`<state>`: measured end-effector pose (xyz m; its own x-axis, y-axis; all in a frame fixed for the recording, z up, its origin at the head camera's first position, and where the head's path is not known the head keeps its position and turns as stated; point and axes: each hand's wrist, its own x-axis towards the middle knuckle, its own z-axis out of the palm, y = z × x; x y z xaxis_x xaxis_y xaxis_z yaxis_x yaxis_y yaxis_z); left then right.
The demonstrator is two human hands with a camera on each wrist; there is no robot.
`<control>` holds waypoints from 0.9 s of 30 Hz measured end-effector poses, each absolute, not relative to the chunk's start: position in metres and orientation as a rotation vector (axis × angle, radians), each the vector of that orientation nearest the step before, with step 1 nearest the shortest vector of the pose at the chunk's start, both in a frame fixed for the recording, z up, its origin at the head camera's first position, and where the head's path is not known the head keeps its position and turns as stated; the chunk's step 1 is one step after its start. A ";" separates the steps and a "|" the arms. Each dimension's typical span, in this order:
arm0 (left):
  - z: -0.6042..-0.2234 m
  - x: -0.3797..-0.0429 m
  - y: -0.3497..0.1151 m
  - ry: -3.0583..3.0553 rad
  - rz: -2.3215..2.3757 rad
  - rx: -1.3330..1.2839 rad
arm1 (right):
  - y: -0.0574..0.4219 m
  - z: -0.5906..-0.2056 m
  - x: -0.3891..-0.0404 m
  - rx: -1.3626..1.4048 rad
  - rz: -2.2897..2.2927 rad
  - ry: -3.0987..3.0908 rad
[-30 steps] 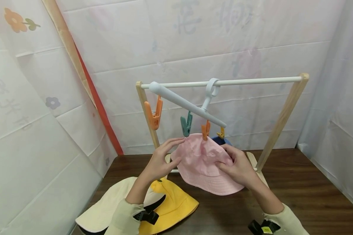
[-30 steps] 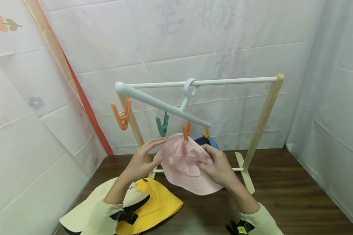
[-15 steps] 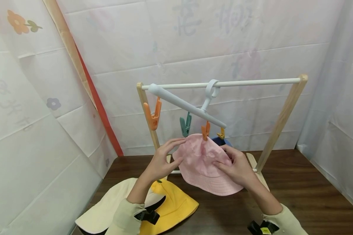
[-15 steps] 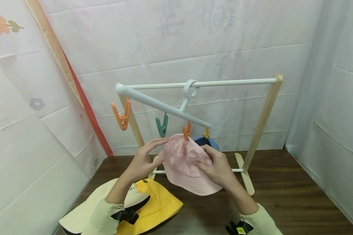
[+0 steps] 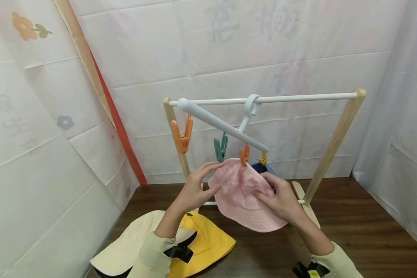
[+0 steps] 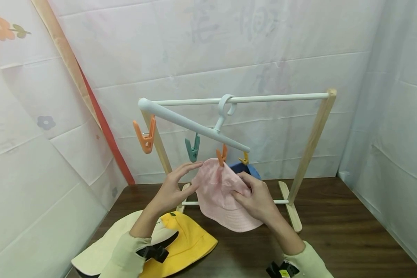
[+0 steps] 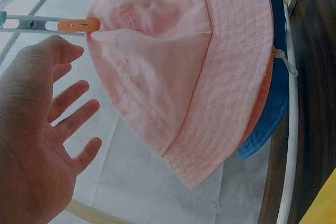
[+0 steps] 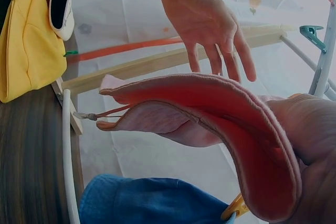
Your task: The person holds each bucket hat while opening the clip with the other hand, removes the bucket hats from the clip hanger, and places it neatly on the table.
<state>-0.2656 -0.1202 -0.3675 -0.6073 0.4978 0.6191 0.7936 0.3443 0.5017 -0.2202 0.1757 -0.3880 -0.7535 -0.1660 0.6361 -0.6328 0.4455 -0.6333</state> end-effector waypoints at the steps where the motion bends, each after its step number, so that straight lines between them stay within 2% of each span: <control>1: -0.367 -0.265 -0.120 -2.257 -1.151 -1.138 | 0.176 -0.388 -0.220 0.668 1.262 -2.211; 27: -0.363 -0.273 -0.096 -2.124 -1.217 -1.176 | 0.174 -0.387 -0.216 0.650 1.259 -2.204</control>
